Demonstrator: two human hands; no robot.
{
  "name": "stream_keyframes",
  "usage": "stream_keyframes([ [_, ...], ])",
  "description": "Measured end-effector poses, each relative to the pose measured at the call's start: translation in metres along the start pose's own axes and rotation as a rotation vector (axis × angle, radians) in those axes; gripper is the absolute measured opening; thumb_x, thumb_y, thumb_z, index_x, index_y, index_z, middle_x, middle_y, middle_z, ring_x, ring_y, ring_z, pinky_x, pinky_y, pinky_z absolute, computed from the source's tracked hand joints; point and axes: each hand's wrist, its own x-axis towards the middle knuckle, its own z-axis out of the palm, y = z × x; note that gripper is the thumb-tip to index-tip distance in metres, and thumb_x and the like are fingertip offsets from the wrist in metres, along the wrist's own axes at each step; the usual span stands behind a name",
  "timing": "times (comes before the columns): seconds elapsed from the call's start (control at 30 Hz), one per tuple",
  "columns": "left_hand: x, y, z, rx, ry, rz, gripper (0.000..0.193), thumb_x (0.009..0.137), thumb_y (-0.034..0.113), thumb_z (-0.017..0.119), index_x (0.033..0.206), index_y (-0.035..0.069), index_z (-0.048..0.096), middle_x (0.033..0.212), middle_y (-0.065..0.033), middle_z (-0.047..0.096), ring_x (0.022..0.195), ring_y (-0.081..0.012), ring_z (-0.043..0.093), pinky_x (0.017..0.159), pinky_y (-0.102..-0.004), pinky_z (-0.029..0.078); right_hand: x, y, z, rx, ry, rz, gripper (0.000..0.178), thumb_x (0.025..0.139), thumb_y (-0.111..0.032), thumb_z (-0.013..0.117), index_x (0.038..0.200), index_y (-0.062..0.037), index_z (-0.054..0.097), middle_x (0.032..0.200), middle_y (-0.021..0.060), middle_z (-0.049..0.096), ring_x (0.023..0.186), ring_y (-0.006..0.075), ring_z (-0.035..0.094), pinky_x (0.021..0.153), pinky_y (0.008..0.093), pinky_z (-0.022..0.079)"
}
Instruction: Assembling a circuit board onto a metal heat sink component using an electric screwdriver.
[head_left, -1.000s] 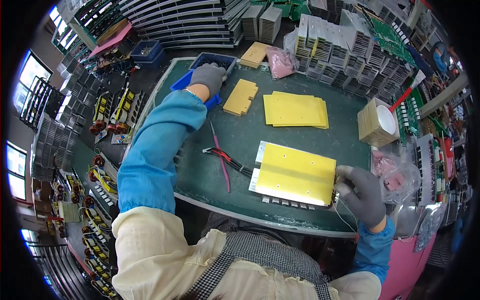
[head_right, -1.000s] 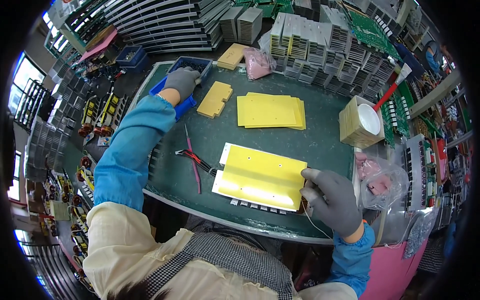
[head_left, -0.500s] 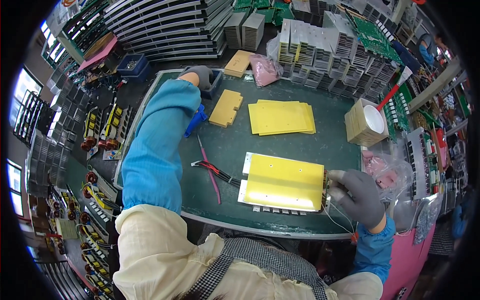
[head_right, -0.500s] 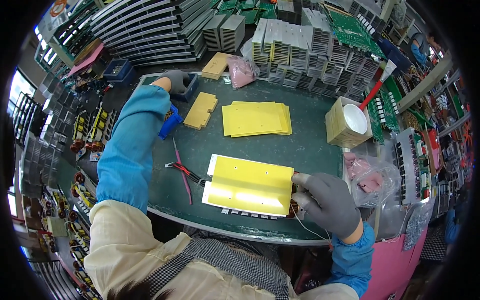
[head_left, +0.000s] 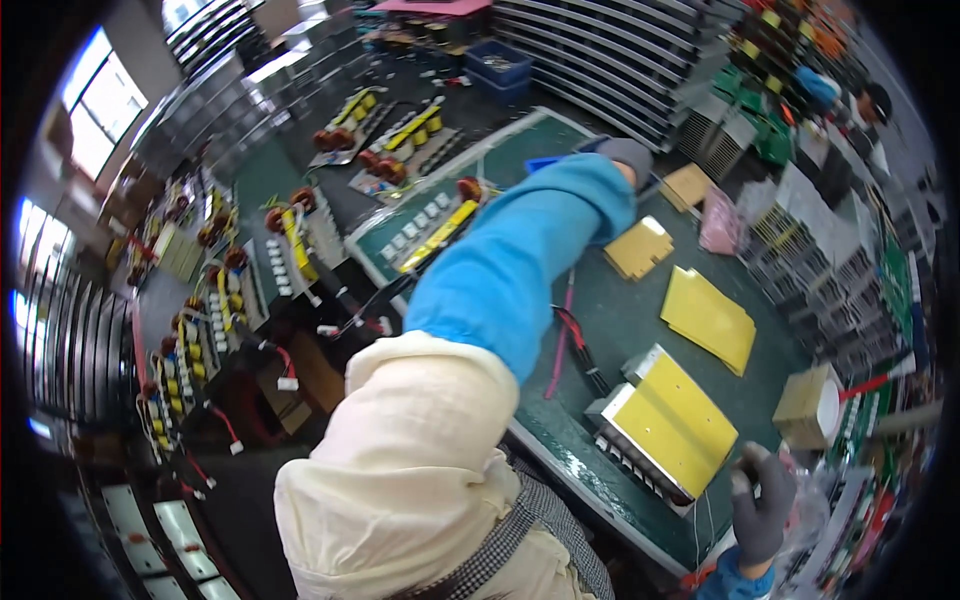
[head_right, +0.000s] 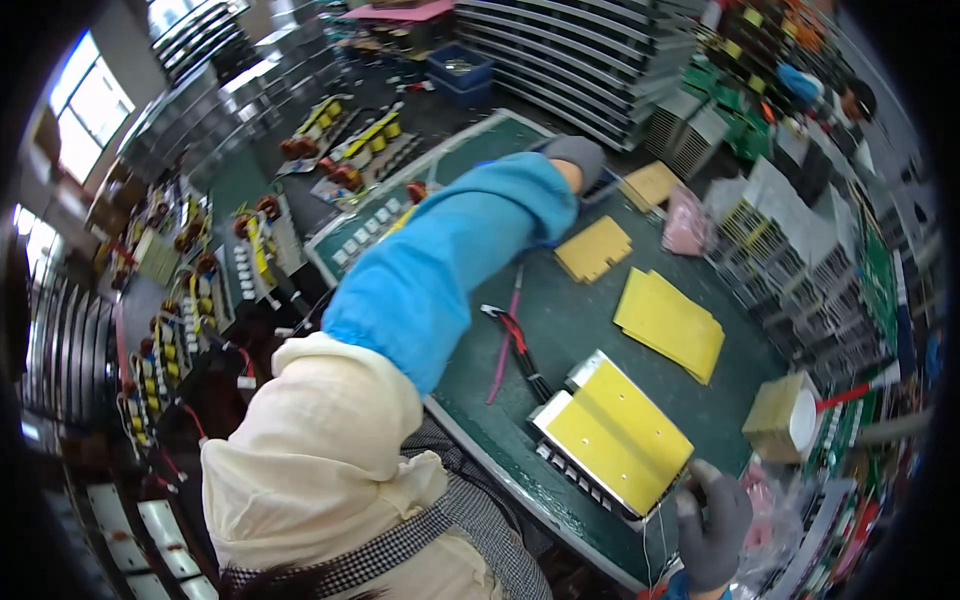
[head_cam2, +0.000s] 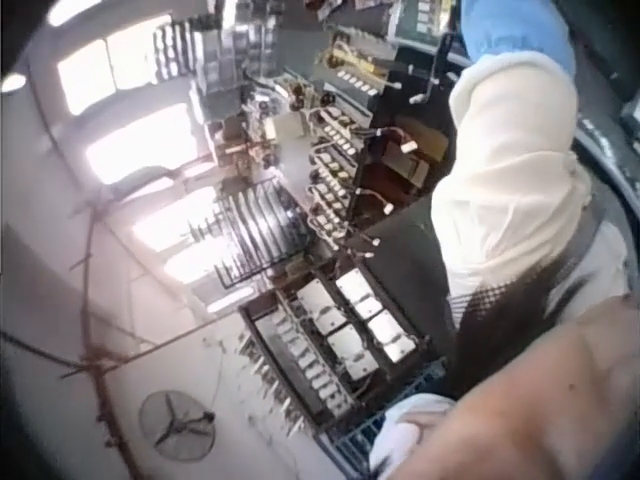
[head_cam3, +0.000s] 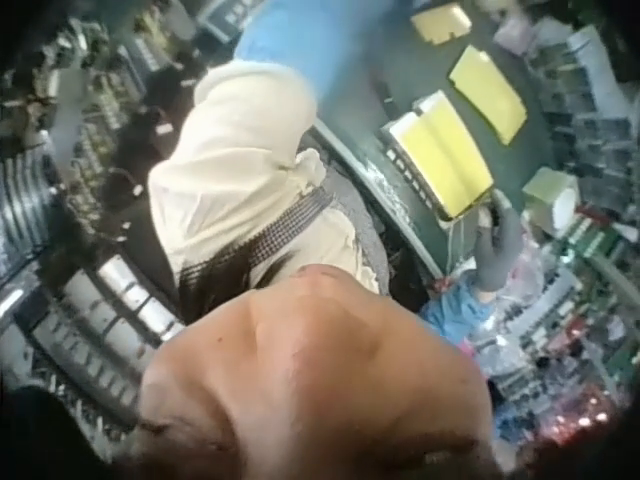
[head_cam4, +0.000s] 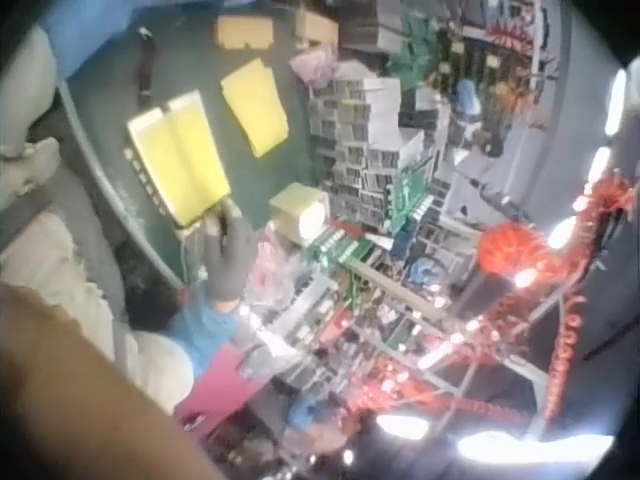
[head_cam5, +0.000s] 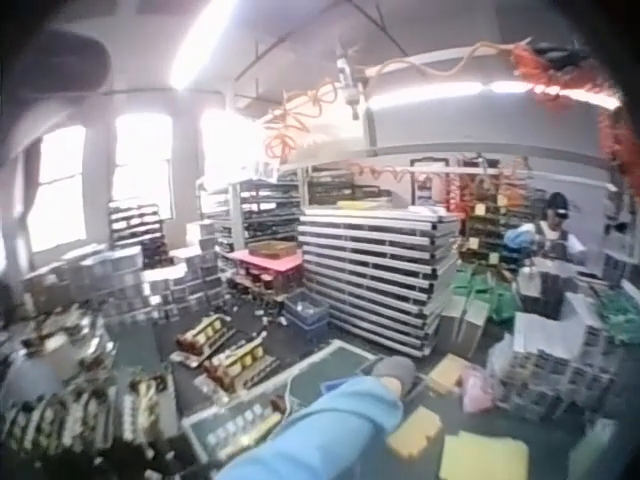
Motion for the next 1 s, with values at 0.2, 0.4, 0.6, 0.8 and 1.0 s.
stream_keyframes([
  [0.2,-0.024,0.018,-0.048,-0.575,-0.122,0.201,0.025,0.095,0.028,0.058,0.108,0.010,0.070,0.090,-0.0073,0.066,0.077,-0.0201,0.061,0.066,-0.0350,0.049,0.006,-0.019,-0.006,-0.212,0.130,-0.165,0.033,0.081,-0.006,0.067,0.113,0.0003,0.064,0.085,0.0101,0.066,0.076,0.0229,0.062,0.072,0.0339,0.049],
  [0.4,-0.176,0.081,-0.114,-1.700,-0.687,0.265,0.032,0.099,0.024,0.057,0.117,-0.002,0.060,0.085,0.0010,0.056,0.055,-0.0004,0.038,0.044,-0.0148,0.030,0.039,-0.047,-0.013,0.037,0.246,-0.103,0.035,0.087,-0.004,0.065,0.121,-0.0015,0.061,0.087,0.0086,0.064,0.080,0.0184,0.065,0.073,0.0309,0.051],
  [0.6,-0.261,0.111,-0.133,-1.808,-0.961,0.290,0.031,0.099,0.019,0.056,0.119,-0.005,0.057,0.086,-0.0028,0.057,0.054,-0.0013,0.036,0.043,-0.0146,0.026,0.054,-0.058,0.007,0.193,0.375,-0.154,0.038,0.089,-0.001,0.061,0.127,-0.0024,0.057,0.094,0.0061,0.064,0.084,0.0118,0.061,0.073,0.0262,0.049],
  [0.8,-0.287,0.108,-0.125,-1.794,-1.047,0.305,0.029,0.100,0.017,0.054,0.119,-0.004,0.057,0.085,-0.0023,0.056,0.054,-0.0010,0.036,0.044,-0.0135,0.026,0.039,-0.057,0.023,0.173,0.342,-0.153,0.042,0.088,0.001,0.061,0.130,-0.0050,0.056,0.092,0.0073,0.067,0.080,0.0131,0.063,0.070,0.0267,0.051],
  [1.0,-0.301,0.105,-0.125,-1.678,-0.926,0.335,0.025,0.099,0.018,0.056,0.115,-0.002,0.060,0.084,-0.0009,0.058,0.055,-0.0011,0.038,0.047,-0.0144,0.030,0.037,-0.059,0.036,0.150,0.326,-0.199,0.044,0.088,-0.001,0.062,0.131,-0.0062,0.055,0.094,0.0080,0.068,0.080,0.0176,0.066,0.071,0.0290,0.053],
])
